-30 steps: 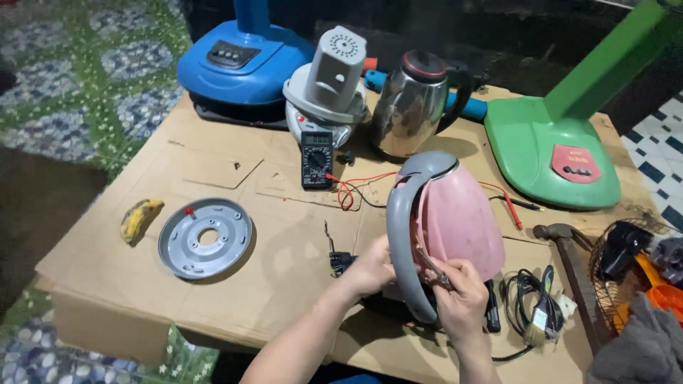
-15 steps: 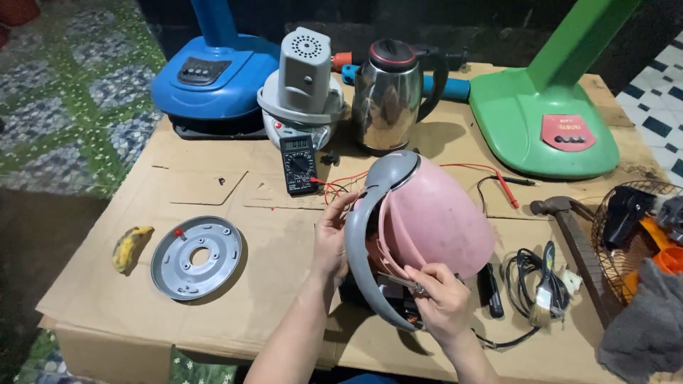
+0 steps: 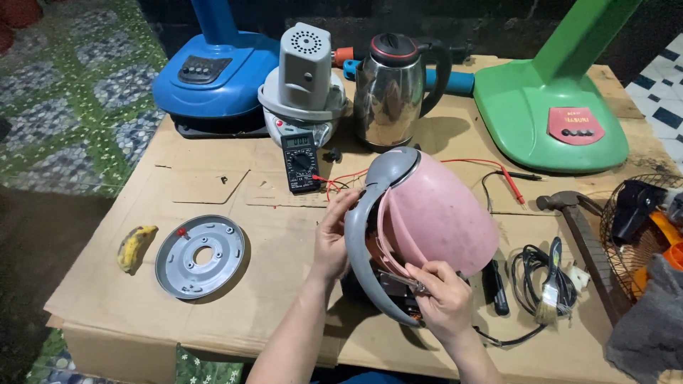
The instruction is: The person disassembles a pink electric kettle by removing screws from the handle and base using a screwdriver. They separate the handle from the body, inspect the internal components, and then reassemble the kettle by reattaching the handle and tightening the screws.
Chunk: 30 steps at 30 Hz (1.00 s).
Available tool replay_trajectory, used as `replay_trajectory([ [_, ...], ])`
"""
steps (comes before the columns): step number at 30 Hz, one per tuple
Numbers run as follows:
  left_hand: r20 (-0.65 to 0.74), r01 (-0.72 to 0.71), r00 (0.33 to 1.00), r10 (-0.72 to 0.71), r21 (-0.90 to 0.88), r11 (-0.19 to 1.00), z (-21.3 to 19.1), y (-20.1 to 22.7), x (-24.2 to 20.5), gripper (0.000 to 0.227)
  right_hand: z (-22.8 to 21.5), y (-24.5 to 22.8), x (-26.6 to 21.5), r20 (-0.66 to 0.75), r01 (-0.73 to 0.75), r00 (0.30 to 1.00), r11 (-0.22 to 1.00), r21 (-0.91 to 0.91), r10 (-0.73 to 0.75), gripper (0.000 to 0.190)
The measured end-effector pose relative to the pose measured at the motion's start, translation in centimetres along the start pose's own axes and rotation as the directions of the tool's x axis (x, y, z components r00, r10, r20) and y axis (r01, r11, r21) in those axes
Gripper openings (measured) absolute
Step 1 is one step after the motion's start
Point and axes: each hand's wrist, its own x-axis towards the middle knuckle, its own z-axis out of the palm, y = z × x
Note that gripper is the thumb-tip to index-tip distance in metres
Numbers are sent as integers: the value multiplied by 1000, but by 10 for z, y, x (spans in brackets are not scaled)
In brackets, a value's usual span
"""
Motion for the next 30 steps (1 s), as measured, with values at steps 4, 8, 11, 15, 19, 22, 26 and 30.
replay_trajectory([
  [4, 99, -115, 991, 90, 283, 952, -10, 20, 14, 33, -2, 1, -1, -7, -3, 1000, 1000, 9, 3, 48],
  [8, 255, -269, 950, 181, 373, 888, -18, 18, 25, 41, -2, 5, -1, 5, 15, 1000, 998, 53, -16, 57],
  [11, 301, -330, 929, 218, 398, 856, -18, 22, 29, 34, -3, 4, 0, 2, 16, 1000, 998, 67, -16, 52],
  [15, 384, -380, 894, 232, 373, 847, -23, 22, 31, 34, -4, 7, -3, 10, 12, 1000, 1000, 21, -12, 53],
  [19, 428, -386, 878, 215, 367, 846, -12, 28, 28, 30, -9, 9, -1, 27, 12, 1000, 993, 119, -15, 54],
  [22, 281, -425, 898, 339, 354, 833, 2, 22, 22, 27, -10, 14, -7, 55, -59, 997, 997, 59, 55, 53],
  [26, 252, -422, 902, 351, 345, 838, 6, 23, 20, 38, -11, 15, -9, 45, -56, 998, 994, 90, 52, 54],
  [30, 218, -449, 892, 396, 327, 832, 8, 20, 24, 38, -12, 16, -10, 60, -60, 997, 995, 76, 55, 51],
])
